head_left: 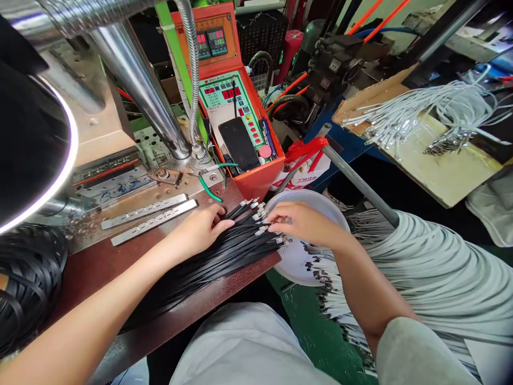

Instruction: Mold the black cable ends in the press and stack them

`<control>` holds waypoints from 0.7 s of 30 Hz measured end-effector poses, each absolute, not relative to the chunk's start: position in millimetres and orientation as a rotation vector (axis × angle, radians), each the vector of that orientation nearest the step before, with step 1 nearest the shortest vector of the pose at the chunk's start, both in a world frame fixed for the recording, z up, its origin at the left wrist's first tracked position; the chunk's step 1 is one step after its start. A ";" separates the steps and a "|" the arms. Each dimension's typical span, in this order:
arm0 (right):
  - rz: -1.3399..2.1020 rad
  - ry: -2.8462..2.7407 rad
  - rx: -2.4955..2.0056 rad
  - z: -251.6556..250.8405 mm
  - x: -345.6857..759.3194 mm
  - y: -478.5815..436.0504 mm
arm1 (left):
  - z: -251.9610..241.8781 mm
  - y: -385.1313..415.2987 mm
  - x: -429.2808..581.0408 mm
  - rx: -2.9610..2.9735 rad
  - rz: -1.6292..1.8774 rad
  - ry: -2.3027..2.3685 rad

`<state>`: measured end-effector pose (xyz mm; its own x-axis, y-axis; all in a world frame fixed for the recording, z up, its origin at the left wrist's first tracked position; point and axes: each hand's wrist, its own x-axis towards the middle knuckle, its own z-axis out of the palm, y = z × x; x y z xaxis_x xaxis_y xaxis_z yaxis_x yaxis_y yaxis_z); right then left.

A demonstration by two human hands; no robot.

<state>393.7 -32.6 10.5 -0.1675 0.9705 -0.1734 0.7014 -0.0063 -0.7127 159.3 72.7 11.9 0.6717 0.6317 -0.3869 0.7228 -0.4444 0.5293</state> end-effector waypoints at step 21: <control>0.876 -2.080 -1.698 -2.3 396.8 -11.6 | 1.6 82.4 160.7 2.175 -0.245 1.043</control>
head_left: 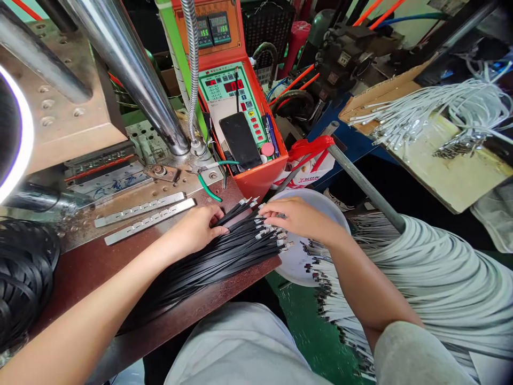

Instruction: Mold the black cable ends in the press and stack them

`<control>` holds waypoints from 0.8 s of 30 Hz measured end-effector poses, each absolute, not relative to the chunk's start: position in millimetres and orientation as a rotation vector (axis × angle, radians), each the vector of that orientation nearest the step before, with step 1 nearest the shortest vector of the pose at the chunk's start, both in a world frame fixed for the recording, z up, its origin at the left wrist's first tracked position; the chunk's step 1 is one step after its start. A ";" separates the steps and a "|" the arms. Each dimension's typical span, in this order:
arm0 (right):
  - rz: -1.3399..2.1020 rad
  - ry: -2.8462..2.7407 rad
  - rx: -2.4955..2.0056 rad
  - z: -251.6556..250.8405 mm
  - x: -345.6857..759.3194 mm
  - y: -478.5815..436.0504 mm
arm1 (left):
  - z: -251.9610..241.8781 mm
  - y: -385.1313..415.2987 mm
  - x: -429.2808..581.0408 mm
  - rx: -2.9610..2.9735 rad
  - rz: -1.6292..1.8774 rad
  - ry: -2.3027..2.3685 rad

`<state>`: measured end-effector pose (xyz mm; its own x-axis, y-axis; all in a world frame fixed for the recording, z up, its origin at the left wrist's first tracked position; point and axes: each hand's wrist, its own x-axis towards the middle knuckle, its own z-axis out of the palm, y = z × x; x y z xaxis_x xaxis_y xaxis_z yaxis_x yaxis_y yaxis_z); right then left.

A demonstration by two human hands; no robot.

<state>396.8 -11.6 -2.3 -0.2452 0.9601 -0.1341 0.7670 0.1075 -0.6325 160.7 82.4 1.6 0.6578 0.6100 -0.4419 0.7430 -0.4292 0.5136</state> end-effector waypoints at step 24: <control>0.616 -2.094 -1.703 -6.8 384.5 -3.0 | 14.8 73.4 172.1 2.333 -0.346 1.062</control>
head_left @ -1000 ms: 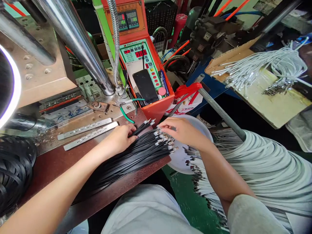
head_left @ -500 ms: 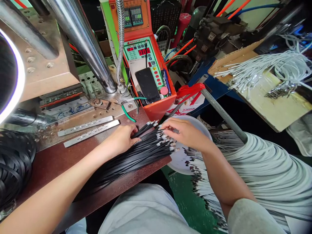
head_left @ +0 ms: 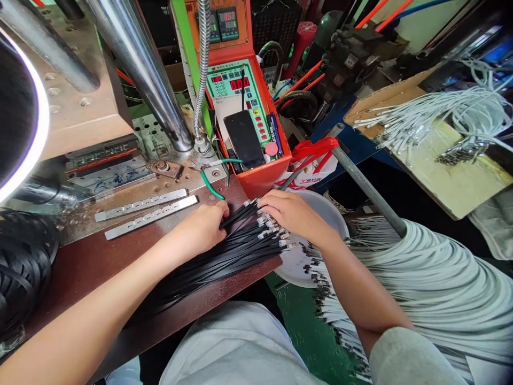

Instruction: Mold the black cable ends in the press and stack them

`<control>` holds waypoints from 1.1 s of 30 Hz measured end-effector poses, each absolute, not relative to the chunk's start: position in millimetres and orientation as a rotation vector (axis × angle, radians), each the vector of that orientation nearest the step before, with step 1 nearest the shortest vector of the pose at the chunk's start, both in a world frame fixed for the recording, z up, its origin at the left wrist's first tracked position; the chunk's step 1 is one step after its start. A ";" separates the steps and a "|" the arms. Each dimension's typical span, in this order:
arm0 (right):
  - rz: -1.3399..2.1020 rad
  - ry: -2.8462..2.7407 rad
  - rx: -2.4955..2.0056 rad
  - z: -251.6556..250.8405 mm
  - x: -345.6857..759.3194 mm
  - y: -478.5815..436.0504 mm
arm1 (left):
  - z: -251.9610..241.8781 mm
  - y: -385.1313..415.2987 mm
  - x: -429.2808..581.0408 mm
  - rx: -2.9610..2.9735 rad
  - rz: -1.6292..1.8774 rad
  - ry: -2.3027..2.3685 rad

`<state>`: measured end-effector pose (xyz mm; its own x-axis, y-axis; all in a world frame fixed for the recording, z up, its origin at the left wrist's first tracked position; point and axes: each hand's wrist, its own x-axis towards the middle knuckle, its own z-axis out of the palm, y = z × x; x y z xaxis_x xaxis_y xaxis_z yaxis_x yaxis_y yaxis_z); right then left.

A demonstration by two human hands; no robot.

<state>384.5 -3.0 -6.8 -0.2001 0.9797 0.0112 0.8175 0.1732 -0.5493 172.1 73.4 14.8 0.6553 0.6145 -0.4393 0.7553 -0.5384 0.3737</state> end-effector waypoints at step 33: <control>0.763 -1.261 -1.480 1.3 360.6 -20.4 | 47.6 75.3 129.6 1.795 -0.007 0.852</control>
